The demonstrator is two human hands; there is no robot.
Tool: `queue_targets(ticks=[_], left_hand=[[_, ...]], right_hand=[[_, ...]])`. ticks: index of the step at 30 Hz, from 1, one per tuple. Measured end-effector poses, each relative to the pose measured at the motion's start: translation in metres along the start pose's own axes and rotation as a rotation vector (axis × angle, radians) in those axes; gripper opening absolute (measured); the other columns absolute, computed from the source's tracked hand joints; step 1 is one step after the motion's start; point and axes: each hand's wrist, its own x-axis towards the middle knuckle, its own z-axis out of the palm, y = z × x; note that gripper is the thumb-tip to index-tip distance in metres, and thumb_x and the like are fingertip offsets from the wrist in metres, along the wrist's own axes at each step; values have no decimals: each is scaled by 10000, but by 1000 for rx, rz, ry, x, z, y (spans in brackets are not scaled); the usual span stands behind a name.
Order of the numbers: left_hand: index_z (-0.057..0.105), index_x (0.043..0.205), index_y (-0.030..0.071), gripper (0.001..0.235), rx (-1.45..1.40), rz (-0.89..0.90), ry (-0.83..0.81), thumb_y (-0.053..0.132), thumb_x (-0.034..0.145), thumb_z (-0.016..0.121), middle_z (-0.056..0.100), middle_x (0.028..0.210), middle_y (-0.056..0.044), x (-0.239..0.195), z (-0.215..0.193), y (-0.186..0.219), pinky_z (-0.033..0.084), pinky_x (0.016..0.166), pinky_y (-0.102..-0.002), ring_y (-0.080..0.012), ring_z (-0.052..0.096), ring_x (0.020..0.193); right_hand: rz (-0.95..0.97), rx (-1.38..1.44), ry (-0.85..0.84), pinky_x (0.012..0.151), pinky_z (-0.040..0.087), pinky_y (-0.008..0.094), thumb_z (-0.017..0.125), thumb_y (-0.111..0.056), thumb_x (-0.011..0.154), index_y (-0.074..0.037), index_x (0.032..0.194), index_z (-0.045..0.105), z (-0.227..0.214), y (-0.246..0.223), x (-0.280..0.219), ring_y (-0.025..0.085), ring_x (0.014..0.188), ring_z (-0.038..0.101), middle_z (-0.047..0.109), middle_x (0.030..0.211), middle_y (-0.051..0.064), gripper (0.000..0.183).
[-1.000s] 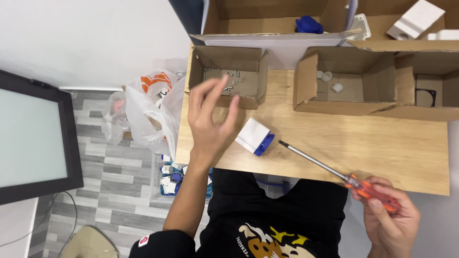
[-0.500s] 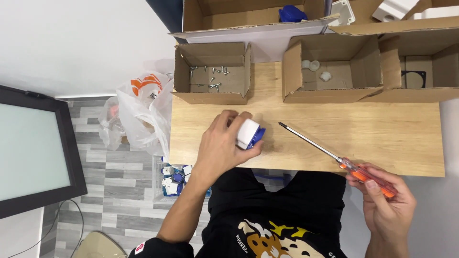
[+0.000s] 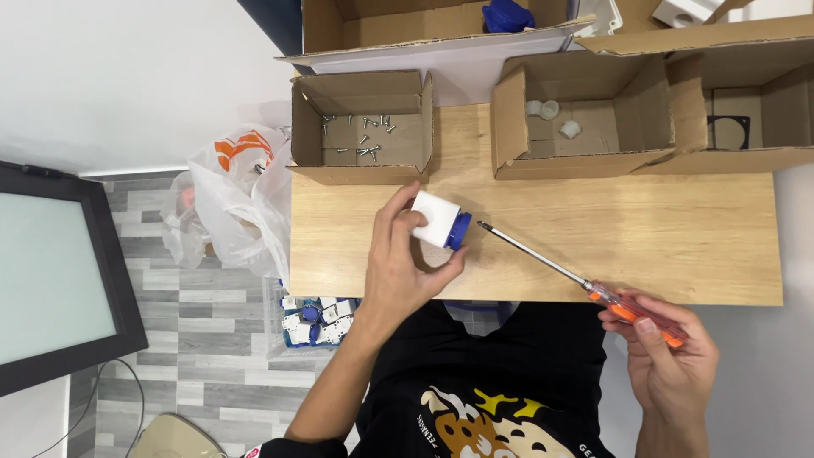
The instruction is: Assembling a blue electrical socket into a white plastic housing using a screwdriver.
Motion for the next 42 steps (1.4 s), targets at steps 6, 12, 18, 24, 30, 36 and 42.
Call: queue_targets(ticks=[6, 12, 18, 24, 30, 36, 42], left_hand=[[393, 1140, 88, 572, -189, -45, 2, 175, 908, 908, 503, 1611, -307, 1, 8, 1, 522, 1197, -446, -414, 578, 1507], [511, 1428, 31, 663, -123, -15, -18, 148, 891, 881, 496, 1631, -276, 2, 8, 1, 505, 1287, -483, -410, 552, 1534], [547, 1460, 50, 644, -133, -32, -42, 167, 911, 863, 507, 1589, -215, -4, 12, -5, 512, 1269, -490, -371, 573, 1505], [555, 1461, 62, 657, -105, -24, -27, 166, 891, 864, 513, 1591, -212, -4, 13, -6, 536, 1237, -486, -373, 593, 1476], [548, 1452, 43, 665, -93, 20, -11, 157, 877, 862, 535, 1578, -234, -4, 14, -9, 525, 1224, -492, -377, 601, 1454], [537, 1451, 61, 679, -81, 22, -25, 161, 868, 869, 530, 1592, -222, -5, 15, -11, 528, 1179, -487, -384, 625, 1415], [535, 1449, 78, 650, -69, 1, -72, 191, 892, 850, 531, 1574, -208, -5, 9, -7, 549, 1150, -506, -386, 647, 1368]], right_hand=[[-10, 23, -28, 902, 727, 408, 583, -4, 1106, 74, 1354, 616, 5, 3, 3, 460, 1005, 798, 694, 1342, 354, 262], [-30, 4, -66, 882, 745, 392, 582, -19, 1116, 58, 1361, 623, 3, 1, 9, 445, 995, 805, 702, 1333, 324, 259], [-50, 3, -105, 884, 748, 401, 585, -36, 1123, 40, 1364, 636, 1, -3, 14, 502, 1109, 803, 723, 1319, 301, 258], [-68, -6, -111, 880, 751, 403, 588, -35, 1118, 53, 1367, 624, 2, -7, 19, 501, 1108, 804, 725, 1311, 312, 267], [-38, -78, -100, 858, 743, 412, 591, -27, 1110, 64, 1341, 629, 2, -16, 22, 448, 956, 812, 717, 1302, 322, 251], [5, -78, -96, 845, 727, 395, 593, -89, 1130, 81, 1362, 608, -4, -17, 28, 421, 896, 815, 729, 1226, 359, 288], [103, -195, -41, 521, 624, 298, 551, -238, 1218, 60, 1207, 664, 6, -21, 35, 372, 806, 807, 754, 1096, 315, 318]])
